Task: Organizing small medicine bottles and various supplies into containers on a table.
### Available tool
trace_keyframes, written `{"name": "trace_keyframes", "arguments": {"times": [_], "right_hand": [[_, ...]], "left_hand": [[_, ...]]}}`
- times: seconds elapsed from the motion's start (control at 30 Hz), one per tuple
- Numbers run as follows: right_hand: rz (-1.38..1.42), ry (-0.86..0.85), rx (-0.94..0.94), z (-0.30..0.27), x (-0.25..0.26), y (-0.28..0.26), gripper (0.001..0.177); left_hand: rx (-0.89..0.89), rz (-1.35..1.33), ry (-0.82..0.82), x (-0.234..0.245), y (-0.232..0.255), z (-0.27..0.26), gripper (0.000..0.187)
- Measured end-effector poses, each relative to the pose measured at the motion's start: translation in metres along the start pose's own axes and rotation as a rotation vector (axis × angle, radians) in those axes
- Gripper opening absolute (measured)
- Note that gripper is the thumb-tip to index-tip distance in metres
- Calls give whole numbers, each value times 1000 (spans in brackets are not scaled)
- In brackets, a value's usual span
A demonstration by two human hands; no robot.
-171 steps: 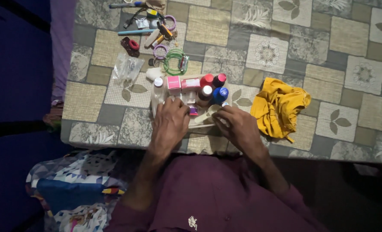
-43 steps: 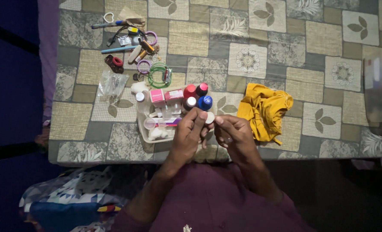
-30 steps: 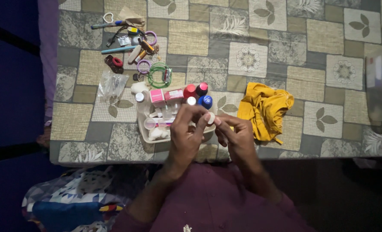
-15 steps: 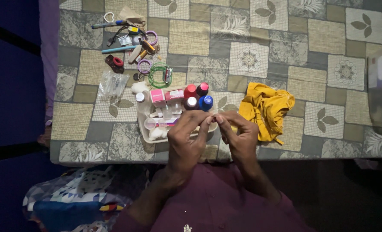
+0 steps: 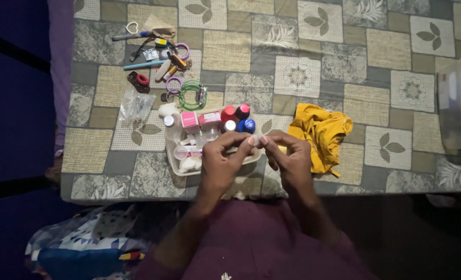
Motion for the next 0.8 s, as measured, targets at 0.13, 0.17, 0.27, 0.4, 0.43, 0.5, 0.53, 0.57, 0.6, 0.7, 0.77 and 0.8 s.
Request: {"name": "trace_keyframes", "arguments": {"times": [0.13,0.17,0.27,0.4,0.43,0.5,0.53,0.57,0.6,0.7,0.77,0.8], "right_hand": [[68,-35,-28,4,5,0,15],[76,-38,-47,3,7,3,15],[82,-26,-87,-2,12,17,15],[74,-16,-83,-3,6,10,17],[74,-16,-84,-3,7,12,17],[95,-20,-111,-4,7,16,18],[95,-20,-110,-4,7,17,18],[106,-20,-115,-4,7,18,18],[116,-19,-120,-4,8,19,18],[78,-9,-142,-6,11,24,19],[-139,-80,108,-8,7,9,16],[-356,-152,359,-10,1,-3,18]], "left_hand": [[333,-240,-102,1,-22,5,22],[355,-287,-129,1,-25,5,23],[394,-372,-162,1,-33,5,25],[423,-422,-163,2,-33,4,26],[424,-422,-162,4,-36,5,26],[414,-428,-182,5,-39,6,26],[414,-428,-182,6,-38,6,26],[424,-456,-201,6,-37,6,27],[435,-484,-220,5,-37,6,28],[390,-452,-212,6,-38,7,27],[338,-292,-125,7,-37,8,25],[284,-132,-38,10,-35,9,23]]}}
Point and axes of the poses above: each hand's wrist, its own z-axis towards the middle knuckle, its own x-axis out of the back of the hand, y = z × x, the point moved 4 cm from there along z, towards the middle knuckle, and after that the axes turned 11 degrees about x, right-handed, at the moved point
